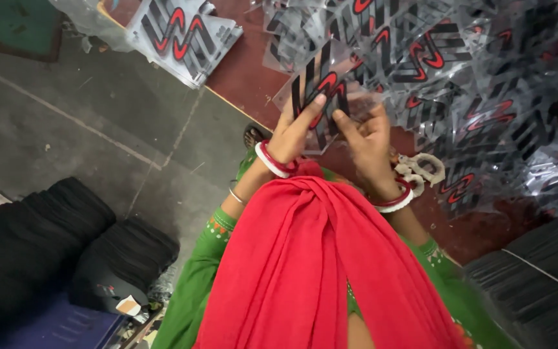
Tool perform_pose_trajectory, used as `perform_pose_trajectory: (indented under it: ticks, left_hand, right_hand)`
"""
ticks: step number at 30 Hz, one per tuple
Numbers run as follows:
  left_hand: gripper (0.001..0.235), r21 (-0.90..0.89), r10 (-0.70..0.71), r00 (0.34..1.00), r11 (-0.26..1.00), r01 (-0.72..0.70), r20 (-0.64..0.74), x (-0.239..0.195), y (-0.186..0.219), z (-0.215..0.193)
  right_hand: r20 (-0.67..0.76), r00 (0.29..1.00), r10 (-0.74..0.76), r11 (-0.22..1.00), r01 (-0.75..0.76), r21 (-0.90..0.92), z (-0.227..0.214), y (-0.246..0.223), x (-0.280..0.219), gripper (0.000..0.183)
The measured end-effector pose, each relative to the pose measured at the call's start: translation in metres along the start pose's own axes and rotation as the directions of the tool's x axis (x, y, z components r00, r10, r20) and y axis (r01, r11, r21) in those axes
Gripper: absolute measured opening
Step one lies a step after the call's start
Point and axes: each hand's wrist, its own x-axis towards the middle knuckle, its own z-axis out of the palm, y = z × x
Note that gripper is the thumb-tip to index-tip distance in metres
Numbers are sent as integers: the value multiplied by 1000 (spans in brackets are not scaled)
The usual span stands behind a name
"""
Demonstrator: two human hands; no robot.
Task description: Trimming excess material from printed graphic sheets using a pair of scissors.
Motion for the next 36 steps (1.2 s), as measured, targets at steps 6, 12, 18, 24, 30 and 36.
perform_pose_trajectory:
  ticks: [6, 12, 18, 24, 30, 36]
  left_hand:
    - [95, -290, 30, 980, 957, 28, 194, -1, 19, 7]
    - [93, -399, 98, 989, 916, -46, 110, -1, 15, 0]
    - [83, -395, 99, 990, 910, -129, -97, -14, 17, -44]
    - [65, -187, 124, 961, 967, -173, -248, -22, 51, -62]
    - [45, 77, 29, 933, 997, -1, -360, -27, 44, -93]
    - [32, 295, 108, 954, 955, -23, -278, -11, 44, -77]
  right_hand:
    - [79, 992, 99, 993, -103, 58, 12, -4, -3, 30]
    - [119, 951, 285, 948, -298, 114, 3, 12, -6, 19]
    - [106, 966, 234, 952, -206, -226, -36, -9, -10, 12]
    - [146, 975, -169, 162, 173, -971, -113, -41, -51, 16]
    - [147, 989, 9, -84, 147, -986, -162, -27, -111, 38]
    - [150, 988, 41, -151, 155, -976, -148, -41, -95, 49]
